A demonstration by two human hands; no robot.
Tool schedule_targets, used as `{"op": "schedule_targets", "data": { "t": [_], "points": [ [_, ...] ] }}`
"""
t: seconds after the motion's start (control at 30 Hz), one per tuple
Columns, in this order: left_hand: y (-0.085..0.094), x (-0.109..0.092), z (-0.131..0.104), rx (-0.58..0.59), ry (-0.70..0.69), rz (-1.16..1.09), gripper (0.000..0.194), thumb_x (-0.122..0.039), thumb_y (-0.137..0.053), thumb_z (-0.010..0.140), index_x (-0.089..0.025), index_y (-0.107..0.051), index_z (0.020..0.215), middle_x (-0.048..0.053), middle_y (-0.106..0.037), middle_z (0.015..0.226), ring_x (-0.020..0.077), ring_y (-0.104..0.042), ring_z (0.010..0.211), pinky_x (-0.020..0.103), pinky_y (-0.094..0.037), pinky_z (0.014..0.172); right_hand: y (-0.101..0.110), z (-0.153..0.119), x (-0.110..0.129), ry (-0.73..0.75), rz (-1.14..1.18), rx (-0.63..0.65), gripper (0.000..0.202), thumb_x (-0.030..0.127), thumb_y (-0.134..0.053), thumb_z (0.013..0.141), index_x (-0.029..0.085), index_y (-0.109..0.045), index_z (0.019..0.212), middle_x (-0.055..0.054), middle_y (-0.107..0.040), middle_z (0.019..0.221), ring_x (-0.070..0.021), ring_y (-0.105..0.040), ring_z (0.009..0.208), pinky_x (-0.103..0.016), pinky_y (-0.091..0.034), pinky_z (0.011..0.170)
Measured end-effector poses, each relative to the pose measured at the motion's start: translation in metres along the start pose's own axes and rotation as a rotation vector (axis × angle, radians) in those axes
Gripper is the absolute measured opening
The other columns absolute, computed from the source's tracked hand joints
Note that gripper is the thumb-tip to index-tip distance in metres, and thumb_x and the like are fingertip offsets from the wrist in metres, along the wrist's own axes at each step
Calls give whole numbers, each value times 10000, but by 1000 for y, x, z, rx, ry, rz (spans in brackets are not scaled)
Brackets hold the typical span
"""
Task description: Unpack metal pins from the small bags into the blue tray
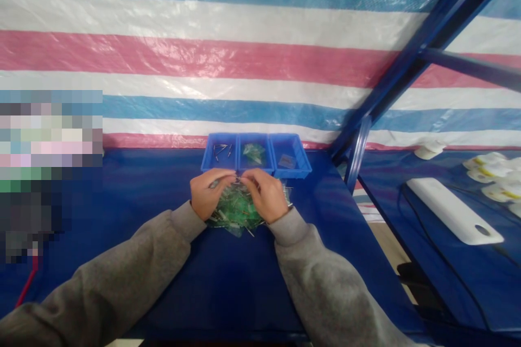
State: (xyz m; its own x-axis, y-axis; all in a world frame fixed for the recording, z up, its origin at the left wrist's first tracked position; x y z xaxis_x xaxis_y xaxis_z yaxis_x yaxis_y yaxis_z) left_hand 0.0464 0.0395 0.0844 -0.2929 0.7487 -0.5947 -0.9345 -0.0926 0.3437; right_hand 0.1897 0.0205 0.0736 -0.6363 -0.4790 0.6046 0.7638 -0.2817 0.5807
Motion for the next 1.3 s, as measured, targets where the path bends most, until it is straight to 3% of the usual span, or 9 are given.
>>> {"op": "schedule_targets", "data": {
  "t": [0.13, 0.23, 0.33, 0.43, 0.67, 0.83, 1.03, 1.13, 1.3],
  "points": [
    [-4, 15, -1, 30, 153, -87, 123, -278, -653, 798, -174, -697, 847, 22, -715, 802, 135, -670, 689, 248, -538, 715, 0, -1, -3, -12, -9, -25, 214, 329, -469, 914, 184, -618, 864, -31, -657, 761, -144, -582, 651, -253, -447, 637],
    [-4, 16, 1, 32, 168, -121, 127, -289, -633, 813, -168, -670, 803, 34, -703, 810, 145, -666, 740, 259, -537, 725, 2, -1, -3, -11, -4, -40, 223, 330, -460, 917, 182, -626, 898, -38, -669, 806, -146, -595, 669, -252, -455, 640],
    [-1, 16, 1, -2, 167, -194, 113, -273, -570, 861, -162, -591, 854, 74, -697, 956, 167, -663, 885, 302, -536, 795, 6, 0, -3, -28, 2, -66, 238, 327, -447, 922, 180, -627, 971, -44, -678, 857, -142, -601, 671, -251, -461, 642],
    [-1, 16, 0, 7, 178, -217, 98, -264, -515, 895, -166, -514, 894, 92, -694, 995, 165, -668, 893, 314, -538, 790, 10, -1, -4, -49, -4, -85, 246, 321, -439, 925, 180, -628, 994, -40, -680, 853, -139, -602, 658, -252, -462, 642],
    [-3, 4, 3, 85, 73, 2, 153, -263, -479, 915, -151, -583, 915, 21, -667, 757, 100, -620, 645, 229, -496, 701, 12, -1, -1, -36, -11, -105, 251, 319, -431, 928, 188, -638, 980, -50, -686, 865, -163, -631, 721, -274, -476, 693],
    [-1, -6, 4, 97, -107, 142, 222, -242, -471, 918, -165, -649, 1027, 51, -671, 823, 130, -584, 712, 264, -468, 717, 15, 0, 0, -24, -7, -116, 262, 320, -422, 930, 184, -641, 970, -59, -686, 865, -176, -638, 751, -291, -483, 723],
    [-3, -1, 2, 116, -152, 174, 270, -249, -463, 924, -169, -635, 1116, 42, -610, 772, 126, -550, 712, 251, -458, 692, 16, 2, 1, -11, 5, -128, 257, 308, -420, 930, 179, -641, 953, -60, -685, 853, -174, -635, 747, -290, -486, 721],
    [-2, -2, 1, 89, -166, 164, 212, -260, -536, 888, -158, -650, 1035, 43, -622, 785, 124, -559, 708, 247, -463, 688, 16, 1, 0, -9, 7, -135, 241, 298, -431, 925, 179, -639, 956, -57, -685, 869, -172, -632, 755, -290, -485, 722],
    [4, -5, 2, 17, -179, 120, 148, -268, -642, 813, -144, -626, 734, 25, -619, 679, 117, -570, 651, 236, -470, 648, 13, 0, 0, -11, 8, -120, 241, 305, -440, 922, 182, -640, 973, -55, -683, 880, -157, -614, 709, -280, -481, 677]
  ]
}}
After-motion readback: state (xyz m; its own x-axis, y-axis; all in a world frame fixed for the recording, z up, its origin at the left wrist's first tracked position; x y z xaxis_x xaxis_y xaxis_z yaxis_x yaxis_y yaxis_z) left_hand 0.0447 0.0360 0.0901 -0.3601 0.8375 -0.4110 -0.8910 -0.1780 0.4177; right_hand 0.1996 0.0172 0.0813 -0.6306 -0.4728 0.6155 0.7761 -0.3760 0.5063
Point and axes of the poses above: each hand's wrist, its own z-axis towards the middle knuckle, its own y-axis out of the back of the hand, x = y × z, the point moved 8 cm from there along z, towards the middle knuckle
